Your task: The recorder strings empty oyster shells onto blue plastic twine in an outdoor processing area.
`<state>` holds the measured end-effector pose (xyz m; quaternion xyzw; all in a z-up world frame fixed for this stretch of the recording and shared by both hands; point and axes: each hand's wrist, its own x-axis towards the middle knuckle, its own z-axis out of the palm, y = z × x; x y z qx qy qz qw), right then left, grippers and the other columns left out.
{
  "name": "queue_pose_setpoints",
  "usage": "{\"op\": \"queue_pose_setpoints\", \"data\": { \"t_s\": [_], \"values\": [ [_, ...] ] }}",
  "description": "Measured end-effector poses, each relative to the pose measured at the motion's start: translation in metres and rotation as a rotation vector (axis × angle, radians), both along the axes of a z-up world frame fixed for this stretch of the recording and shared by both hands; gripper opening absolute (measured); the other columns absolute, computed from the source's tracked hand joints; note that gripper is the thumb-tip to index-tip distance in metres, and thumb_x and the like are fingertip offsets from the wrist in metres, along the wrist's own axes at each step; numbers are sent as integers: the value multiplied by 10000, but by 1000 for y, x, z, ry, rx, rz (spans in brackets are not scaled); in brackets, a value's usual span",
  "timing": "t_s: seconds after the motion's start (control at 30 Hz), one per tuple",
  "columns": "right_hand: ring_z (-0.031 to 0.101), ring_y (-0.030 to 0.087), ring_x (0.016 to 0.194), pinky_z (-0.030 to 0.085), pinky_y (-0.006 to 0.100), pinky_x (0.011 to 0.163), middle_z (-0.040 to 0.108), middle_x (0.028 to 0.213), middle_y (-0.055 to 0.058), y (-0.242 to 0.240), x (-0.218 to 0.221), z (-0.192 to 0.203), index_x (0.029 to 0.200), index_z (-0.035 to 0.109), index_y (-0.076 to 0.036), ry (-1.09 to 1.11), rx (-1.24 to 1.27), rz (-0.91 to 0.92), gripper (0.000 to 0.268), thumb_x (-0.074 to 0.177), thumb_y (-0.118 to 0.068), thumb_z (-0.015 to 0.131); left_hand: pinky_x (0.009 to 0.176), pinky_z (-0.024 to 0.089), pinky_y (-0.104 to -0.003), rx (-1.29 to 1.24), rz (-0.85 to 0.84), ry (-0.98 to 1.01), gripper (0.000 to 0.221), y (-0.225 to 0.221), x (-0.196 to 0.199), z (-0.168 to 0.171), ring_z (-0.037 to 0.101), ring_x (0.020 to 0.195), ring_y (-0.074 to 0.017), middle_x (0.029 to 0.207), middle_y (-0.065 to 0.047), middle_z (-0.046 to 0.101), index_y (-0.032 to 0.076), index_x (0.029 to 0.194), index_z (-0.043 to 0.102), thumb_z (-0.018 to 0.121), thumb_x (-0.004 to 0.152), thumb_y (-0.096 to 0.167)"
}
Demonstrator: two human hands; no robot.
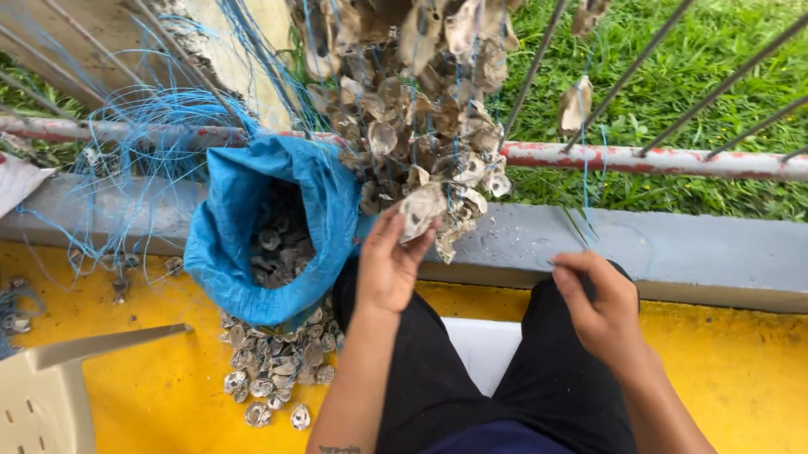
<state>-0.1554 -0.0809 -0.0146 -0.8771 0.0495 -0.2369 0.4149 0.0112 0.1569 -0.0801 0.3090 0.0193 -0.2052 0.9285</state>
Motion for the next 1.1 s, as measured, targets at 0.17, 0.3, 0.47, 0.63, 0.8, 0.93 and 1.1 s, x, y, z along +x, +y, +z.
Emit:
{"op": "queue_pose_setpoints", "data": {
  "t_s": [0.17, 0.3, 0.47, 0.63, 0.8, 0.93, 1.1],
  "values": [
    [605, 133, 836, 502, 283, 788, 688, 891, 68, -1, 19, -3, 1105, 697, -3, -32, 146, -35, 128, 1010, -81, 659, 889, 593, -351, -572, -275, 454, 413, -53, -34, -4, 689, 1108, -386, 1254, -312, 614, -145, 1321, 525, 517, 1070, 183],
    [604, 115, 784, 504, 276, 740, 688, 857, 58, 1, 22, 9, 1101, 702, -7, -40, 104, -81, 128, 1006, -87, 672, 940, 630, -342, -763, -392, 558, 406, -74, -52, -19, 686, 1082, -356, 1241, -301, 600, -155, 1299, 509, 487, 1104, 200],
    [607, 133, 683, 478, 305, 612, 666, 776, 61, -1, 25, 17, 1047, 722, -30, 18, 44, -92, 104, 968, -86, 683, 925, 630, -330, -902, -431, 594, 405, -93, -67, -24, 698, 1032, -313, 1181, -272, 614, -112, 1237, 568, 496, 1104, 264],
    [618, 169, 707, 498, 316, 662, 691, 821, 71, 1, 29, 15, 1040, 717, -30, -54, -40, -23, 89, 970, -80, 692, 898, 637, -333, -882, -421, 559, 422, -97, -73, -28, 710, 1012, -315, 1171, -276, 629, -121, 1248, 573, 509, 1105, 271],
    [624, 179, 710, 500, 322, 670, 692, 802, 87, 0, 29, 4, 1034, 731, -28, -19, -35, -63, 90, 964, -72, 696, 828, 650, -335, -638, -394, 407, 458, -84, -69, -30, 746, 928, -316, 1103, -264, 689, -111, 1232, 585, 544, 1061, 311],
    [649, 133, 754, 522, 298, 705, 710, 843, 75, -6, 22, -12, 1027, 707, -9, 0, 86, -17, 86, 962, -60, 682, 754, 650, -325, -356, -339, 249, 360, -74, -72, -13, 761, 862, -271, 1045, -208, 734, -72, 1288, 616, 589, 1061, 207],
    [632, 91, 816, 516, 253, 761, 705, 894, 25, -13, 15, -38, 1096, 680, -14, 7, 239, 107, 144, 1006, -99, 606, 747, 649, -332, -85, -359, 25, 322, -71, -76, -2, 764, 862, -249, 1074, -178, 740, -31, 1256, 644, 611, 1030, 196]
  ]
}}
